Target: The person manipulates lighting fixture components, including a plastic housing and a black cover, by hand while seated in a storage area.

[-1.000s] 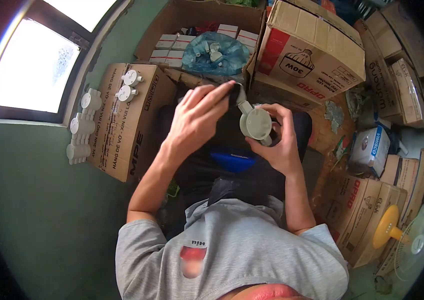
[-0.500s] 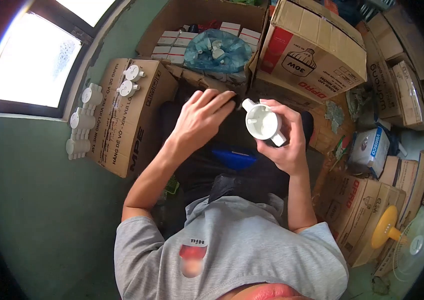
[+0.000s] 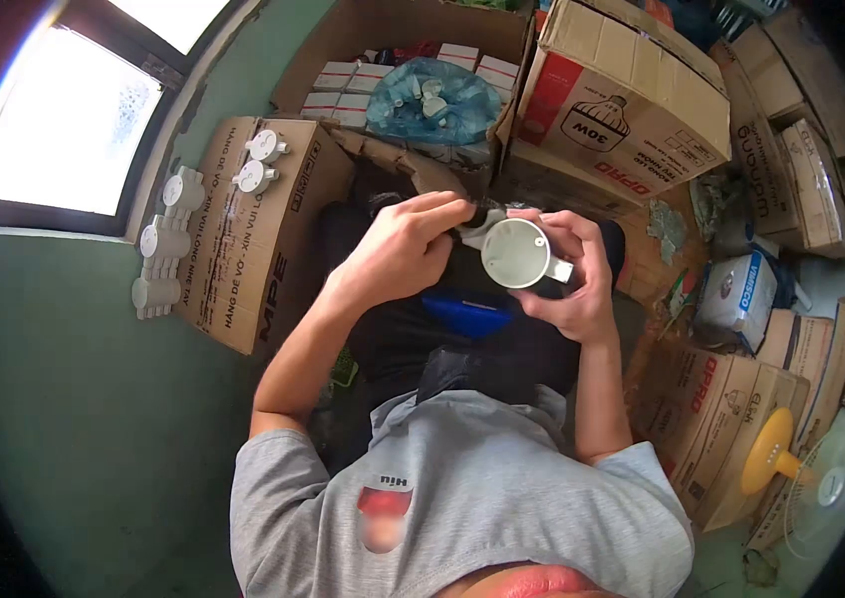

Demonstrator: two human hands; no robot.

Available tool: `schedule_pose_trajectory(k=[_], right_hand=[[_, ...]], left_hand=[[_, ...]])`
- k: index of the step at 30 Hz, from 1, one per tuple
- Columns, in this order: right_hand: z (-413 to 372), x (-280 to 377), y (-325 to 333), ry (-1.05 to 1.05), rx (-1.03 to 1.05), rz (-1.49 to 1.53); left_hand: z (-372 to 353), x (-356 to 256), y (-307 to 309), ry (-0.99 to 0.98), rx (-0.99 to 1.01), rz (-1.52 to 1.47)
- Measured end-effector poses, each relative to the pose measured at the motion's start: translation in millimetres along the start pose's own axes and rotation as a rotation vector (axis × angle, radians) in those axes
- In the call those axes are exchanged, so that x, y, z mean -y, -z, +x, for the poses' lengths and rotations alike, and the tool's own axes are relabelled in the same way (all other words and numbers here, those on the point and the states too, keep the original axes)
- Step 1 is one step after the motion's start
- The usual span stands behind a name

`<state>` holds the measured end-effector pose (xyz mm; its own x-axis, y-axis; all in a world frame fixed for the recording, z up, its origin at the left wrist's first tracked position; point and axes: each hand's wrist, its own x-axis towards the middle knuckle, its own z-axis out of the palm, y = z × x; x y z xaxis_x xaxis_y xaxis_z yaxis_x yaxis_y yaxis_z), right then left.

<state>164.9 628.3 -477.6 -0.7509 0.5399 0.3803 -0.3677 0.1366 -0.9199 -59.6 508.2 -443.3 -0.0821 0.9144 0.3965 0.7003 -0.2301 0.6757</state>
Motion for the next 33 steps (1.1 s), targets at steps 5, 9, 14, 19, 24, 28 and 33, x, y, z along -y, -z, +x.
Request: schedule_pose_trajectory(k=[5,9,14,19,24,28,33], right_hand=[[-4.0,-2.2,2.0,-0.063,-0.064,0.114],[-3.3,-11.3,0.0,-0.061,-0.155,0.238],[-2.0,-19.1,9.0,-0.033,-0.226,0.423],[1.5,-15.6,-3.9,-0.101,-0.24,0.399],[13.1,-8.6,-16.6,-0.164,-0.479,0.673],[10.9,-15.6,-15.0,-0.13,-0.469,0.391],[13.4,-10.9,-26.9,-0.125,-0.506,0.29]], left_hand=[[-5.0,-0.6,2.9,0.163,-0.042,0.023],[-15.8,-6.9,-28.0,0.226,-0.121,-0.279],[-29.2,-1.3,-47.4,0.406,-0.165,-0.434],[-15.6,-27.6,-62.2,0.371,-0.25,-0.64],[-14.8,-28.7,-81.1,0.029,-0.088,-0.232],[-6.5,-31.6,-93.0,0.021,-0.186,-0.253],[5.0,-31.8,-89.4,0.024,-0.14,-0.239]])
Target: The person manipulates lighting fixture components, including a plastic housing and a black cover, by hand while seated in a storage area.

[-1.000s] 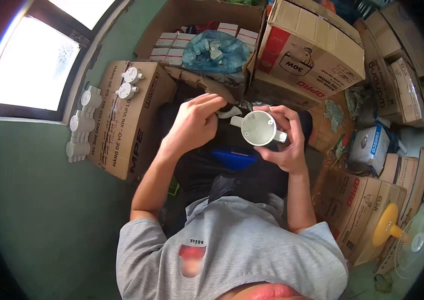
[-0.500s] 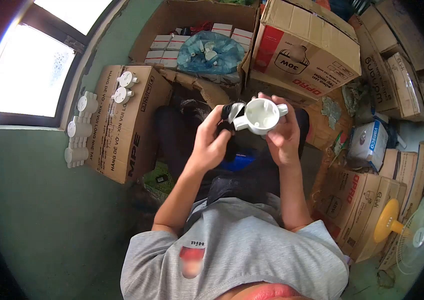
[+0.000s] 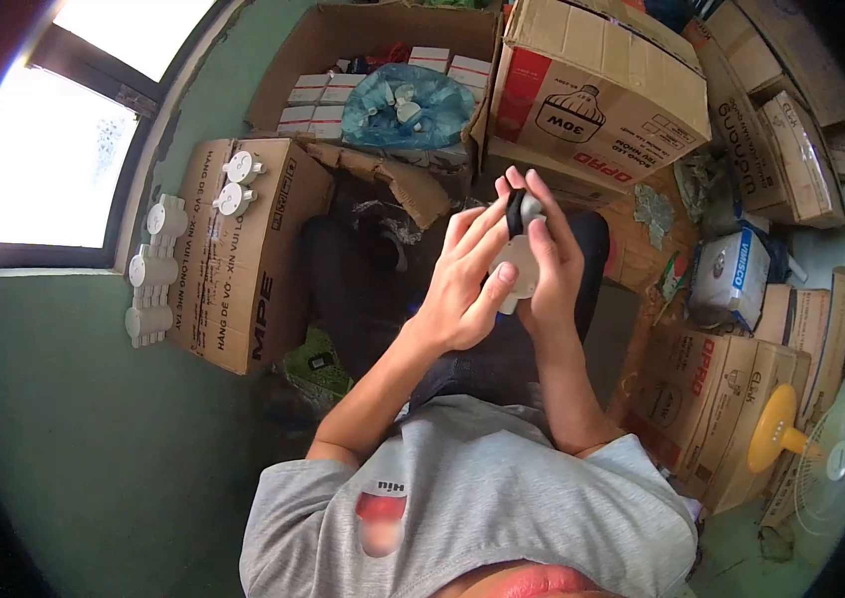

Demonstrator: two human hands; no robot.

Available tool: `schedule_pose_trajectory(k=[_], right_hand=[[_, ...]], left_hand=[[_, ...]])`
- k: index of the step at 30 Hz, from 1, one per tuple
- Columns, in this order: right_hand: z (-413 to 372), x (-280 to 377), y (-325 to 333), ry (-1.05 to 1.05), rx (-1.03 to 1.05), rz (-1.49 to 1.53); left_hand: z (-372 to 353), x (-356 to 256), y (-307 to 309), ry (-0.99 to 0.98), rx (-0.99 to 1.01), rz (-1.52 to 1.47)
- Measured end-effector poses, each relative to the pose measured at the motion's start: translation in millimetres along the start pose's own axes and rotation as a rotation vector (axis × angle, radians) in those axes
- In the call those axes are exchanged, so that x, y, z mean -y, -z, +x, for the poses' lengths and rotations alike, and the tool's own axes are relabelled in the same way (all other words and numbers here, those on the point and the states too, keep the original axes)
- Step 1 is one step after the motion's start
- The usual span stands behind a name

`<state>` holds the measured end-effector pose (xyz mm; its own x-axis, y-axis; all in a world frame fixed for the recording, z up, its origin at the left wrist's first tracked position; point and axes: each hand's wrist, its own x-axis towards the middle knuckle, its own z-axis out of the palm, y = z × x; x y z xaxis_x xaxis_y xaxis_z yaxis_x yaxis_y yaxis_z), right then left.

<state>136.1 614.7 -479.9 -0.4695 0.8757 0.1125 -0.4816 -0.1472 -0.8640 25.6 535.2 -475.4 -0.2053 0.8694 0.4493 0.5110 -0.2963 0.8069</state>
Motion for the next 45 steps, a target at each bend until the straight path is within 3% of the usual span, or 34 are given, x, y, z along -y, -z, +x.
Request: schedule_pose_trajectory(k=[5,8,10,12,13,14,16,18,19,25,28,33,34,36,38,41,45], right_hand=[[1.9,-8.3,9.7,-0.025,-0.053,0.19],[10.8,-9.1,23.2,0.018,-0.083,0.329],[23.4,-0.6,31.8,0.081,-0.096,0.336],[28.9,7.7,36.6,0.038,0.021,0.388],[27.6,8.6,35.8,0.015,0.1,0.384],[26.1,10.0,34.0,-0.01,0.182,0.38],[18.3,12.4,25.0,-0.099,0.166,0.214],[14.9,-1.9,12.4,-0.073,0.143,0.301],[16.3,-1.1,10.0,-0.055,0.144,0.432],[21.6,-17.3,40.3,0.091,0.171,0.505],[13.0,-11.3,29.8,0.01,0.148,0.49],[15.4,-2.1,8.8,-0.06,-0.142,0.246],[13.6,-2.8,7.4,-0.059,-0.142,0.246],[6.7,0.5,0.1,-0.005,-0.166,-0.121],[-4.0,-5.9,-3.1,0.009,-0.193,-0.189],[-19.5,-29.5,12.3,0.075,0.005,-0.333],[-23.9,-18.4,5.9,-0.133,0.192,-0.171]], left_hand=[[-3.8,3.5,5.8,-0.034,0.03,-0.008],[-15.8,11.3,9.2,0.09,-0.003,-0.087],[-27.2,18.3,15.0,0.148,0.131,-0.171],[-29.8,6.5,14.3,0.517,0.021,-0.354],[-26.9,4.5,18.6,0.593,-0.037,-0.528],[-18.2,5.6,14.8,0.38,-0.149,-0.545],[-1.1,-1.0,19.5,0.116,-0.128,-0.297],[3.1,-11.4,10.9,-0.035,-0.068,-0.09],[0.6,-18.8,1.4,-0.03,-0.086,-0.071],[-14.1,-12.9,6.8,-0.005,-0.124,-0.098],[-6.4,-10.4,17.8,0.017,-0.095,-0.087],[-7.0,-13.8,10.9,-0.062,-0.108,-0.075],[-7.6,-14.1,10.0,-0.102,-0.104,-0.075],[-5.3,-15.6,8.3,-0.091,-0.1,-0.061],[-3.8,-14.6,7.6,-0.076,-0.098,-0.052],[3.4,-6.4,9.7,-0.096,-0.065,0.092],[8.1,15.8,19.3,-0.007,-0.01,-0.004]])
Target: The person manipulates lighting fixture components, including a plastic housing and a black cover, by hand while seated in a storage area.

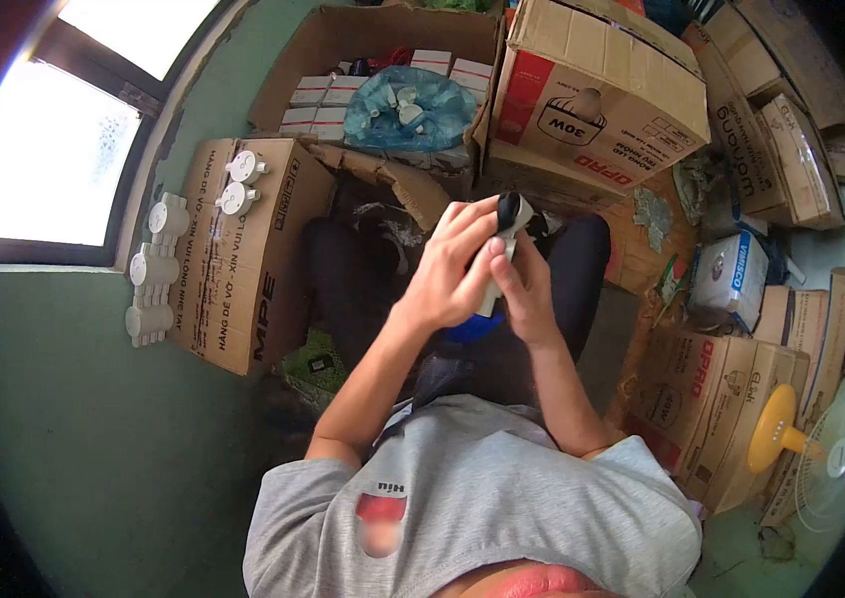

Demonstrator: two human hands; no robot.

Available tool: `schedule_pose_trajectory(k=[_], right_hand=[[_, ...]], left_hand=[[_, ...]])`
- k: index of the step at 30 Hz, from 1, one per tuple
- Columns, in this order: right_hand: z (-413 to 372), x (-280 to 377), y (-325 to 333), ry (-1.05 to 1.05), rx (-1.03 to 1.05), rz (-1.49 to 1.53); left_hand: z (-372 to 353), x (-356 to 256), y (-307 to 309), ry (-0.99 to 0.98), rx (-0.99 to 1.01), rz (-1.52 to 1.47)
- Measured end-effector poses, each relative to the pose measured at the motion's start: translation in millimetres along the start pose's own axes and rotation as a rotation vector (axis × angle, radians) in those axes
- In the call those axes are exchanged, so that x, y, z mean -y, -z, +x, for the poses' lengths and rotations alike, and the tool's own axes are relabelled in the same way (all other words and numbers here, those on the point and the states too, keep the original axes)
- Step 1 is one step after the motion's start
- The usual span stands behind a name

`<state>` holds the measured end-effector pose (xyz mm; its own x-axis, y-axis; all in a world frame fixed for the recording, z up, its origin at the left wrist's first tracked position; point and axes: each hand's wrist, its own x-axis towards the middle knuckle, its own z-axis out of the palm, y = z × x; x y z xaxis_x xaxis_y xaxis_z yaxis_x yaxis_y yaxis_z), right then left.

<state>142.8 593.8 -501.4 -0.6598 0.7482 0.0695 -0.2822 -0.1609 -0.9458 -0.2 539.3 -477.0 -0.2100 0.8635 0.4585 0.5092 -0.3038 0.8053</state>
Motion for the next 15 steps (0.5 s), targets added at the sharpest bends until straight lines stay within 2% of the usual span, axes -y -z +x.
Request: schedule_pose_trajectory(k=[3,4,5,7,8,9,11,13,15], right_hand=[[-6.6,0.5,12.1,-0.115,0.097,-0.067],[-5.3,0.9,14.1,-0.12,0.062,-0.05],[-1.3,-0.9,14.2,-0.122,0.044,0.02],[0.6,-1.0,9.2,-0.087,-0.047,0.422],[4.2,-7.3,21.2,-0.073,0.029,0.508],[6.2,-4.1,22.0,-0.119,-0.01,0.69],[13.4,-3.2,27.5,-0.184,-0.037,0.814],[20.8,-5.9,21.7,-0.154,-0.057,0.858],[23.0,-16.8,22.4,-0.126,-0.077,0.903]], left_hand=[[-1.7,25.0,7.4,0.193,0.002,-0.356],[-1.5,34.4,14.8,0.177,0.038,-0.293],[-3.0,32.4,13.6,0.31,-0.04,-0.451],[-1.6,36.0,19.8,0.311,-0.093,-0.575],[3.1,34.4,23.8,0.252,-0.113,-0.621],[11.8,24.8,25.8,0.2,-0.135,-0.722],[23.7,-2.5,31.7,0.155,-0.183,-0.814],[35.0,-10.1,34.6,0.085,-0.205,-0.739],[48.1,-28.3,29.7,-0.024,-0.26,-0.812]])
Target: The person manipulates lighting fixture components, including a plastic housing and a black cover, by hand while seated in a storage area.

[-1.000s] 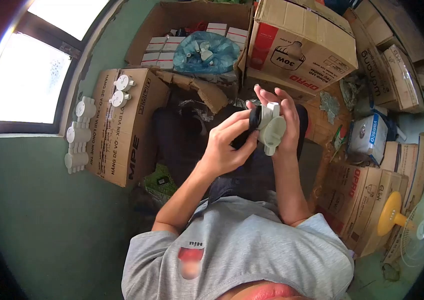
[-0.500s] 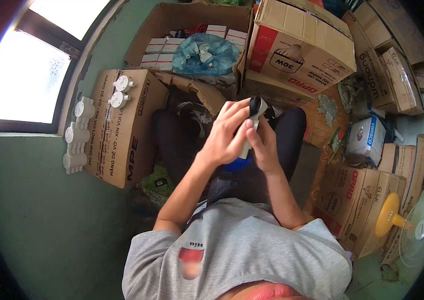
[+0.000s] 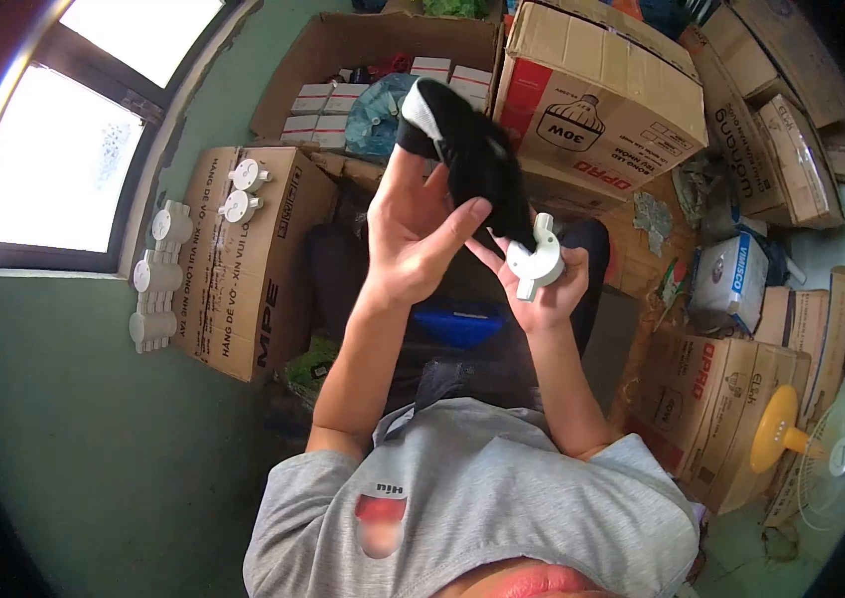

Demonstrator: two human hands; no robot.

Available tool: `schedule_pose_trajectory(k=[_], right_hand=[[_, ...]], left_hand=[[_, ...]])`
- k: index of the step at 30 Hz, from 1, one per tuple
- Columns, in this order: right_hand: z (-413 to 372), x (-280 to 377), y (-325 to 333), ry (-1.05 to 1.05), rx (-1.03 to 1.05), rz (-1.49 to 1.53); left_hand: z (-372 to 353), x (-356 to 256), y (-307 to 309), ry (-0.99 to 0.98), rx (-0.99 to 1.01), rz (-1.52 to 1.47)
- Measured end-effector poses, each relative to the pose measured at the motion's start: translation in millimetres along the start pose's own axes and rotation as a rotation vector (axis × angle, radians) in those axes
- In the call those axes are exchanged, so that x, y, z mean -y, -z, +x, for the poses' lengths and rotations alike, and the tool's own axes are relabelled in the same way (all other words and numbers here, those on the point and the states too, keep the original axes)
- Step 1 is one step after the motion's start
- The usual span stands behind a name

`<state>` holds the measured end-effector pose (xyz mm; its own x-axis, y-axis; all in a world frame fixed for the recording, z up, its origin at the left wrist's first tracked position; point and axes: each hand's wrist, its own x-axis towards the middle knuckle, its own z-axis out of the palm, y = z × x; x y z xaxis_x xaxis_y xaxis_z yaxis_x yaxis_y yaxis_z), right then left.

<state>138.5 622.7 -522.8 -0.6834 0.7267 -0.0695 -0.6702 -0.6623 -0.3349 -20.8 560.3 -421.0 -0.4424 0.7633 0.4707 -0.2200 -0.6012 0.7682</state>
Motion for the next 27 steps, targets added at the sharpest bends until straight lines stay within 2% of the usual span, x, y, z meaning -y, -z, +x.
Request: schedule_pose_trajectory(k=[2,3,4,5,6,7,8,9,10,13,14,16,18,20,21,22,23,25,27], right_hand=[[1.8,-11.1,38.7,-0.039,0.217,0.197],[5.8,-11.8,42.9,-0.049,0.348,0.216],[4.7,-9.4,46.9,-0.048,0.35,0.215],[2.8,-3.8,25.6,-0.028,0.294,0.284],[0.7,0.3,6.3,-0.006,0.238,0.352],[-2.3,-0.6,-6.4,0.057,-0.113,0.239],[6.0,2.7,-18.4,0.11,0.026,0.077],[11.6,5.2,-20.0,0.113,0.161,0.044],[15.4,6.4,-20.6,0.116,0.298,0.011],[16.1,20.2,-18.0,0.11,0.018,-0.139],[20.9,18.8,-19.0,0.142,-0.007,-0.128],[25.6,16.8,0.8,0.126,0.091,-0.137],[21.1,9.7,-8.5,0.083,0.017,-0.174],[15.8,0.1,-2.7,0.06,0.168,-0.283],[10.0,-11.3,7.6,0.071,0.058,-0.186],[6.9,-22.5,16.1,0.077,-0.05,-0.09],[8.0,-24.6,4.8,0.058,-0.042,-0.088],[14.1,-18.5,-24.7,-0.054,0.15,0.049],[23.1,-13.2,-12.4,0.017,0.154,0.026]], left_hand=[[2.8,3.6,-16.0,-0.051,0.008,0.033],[-1.9,6.8,-17.3,0.043,0.066,0.087],[-7.7,14.9,-14.9,0.136,0.125,0.139],[-12.4,36.0,-5.2,0.03,0.254,0.291],[-15.7,23.6,-6.0,0.12,0.384,0.575],[-17.5,27.3,-9.9,-0.042,0.474,0.772],[-19.9,31.8,-14.7,-0.21,0.56,0.965],[-26.5,30.8,-19.5,-0.216,0.487,0.968],[-33.6,31.5,-18.4,-0.219,0.494,0.968],[-56.2,39.7,-6.0,-0.052,0.403,0.821],[-57.1,35.3,-2.0,-0.053,0.398,0.825],[-59.3,24.3,5.6,0.085,0.446,0.725],[-54.2,20.7,10.8,-0.015,0.337,0.611],[-45.5,17.3,10.6,-0.134,0.262,0.606],[-36.7,18.3,9.0,-0.232,0.294,0.701],[-35.4,23.3,6.5,-0.205,0.333,0.776],[-37.2,30.4,4.2,-0.201,0.326,0.82],[-48.2,51.1,4.6,-0.181,0.279,0.837],[-58.0,56.7,3.6,-0.124,0.251,0.786]])
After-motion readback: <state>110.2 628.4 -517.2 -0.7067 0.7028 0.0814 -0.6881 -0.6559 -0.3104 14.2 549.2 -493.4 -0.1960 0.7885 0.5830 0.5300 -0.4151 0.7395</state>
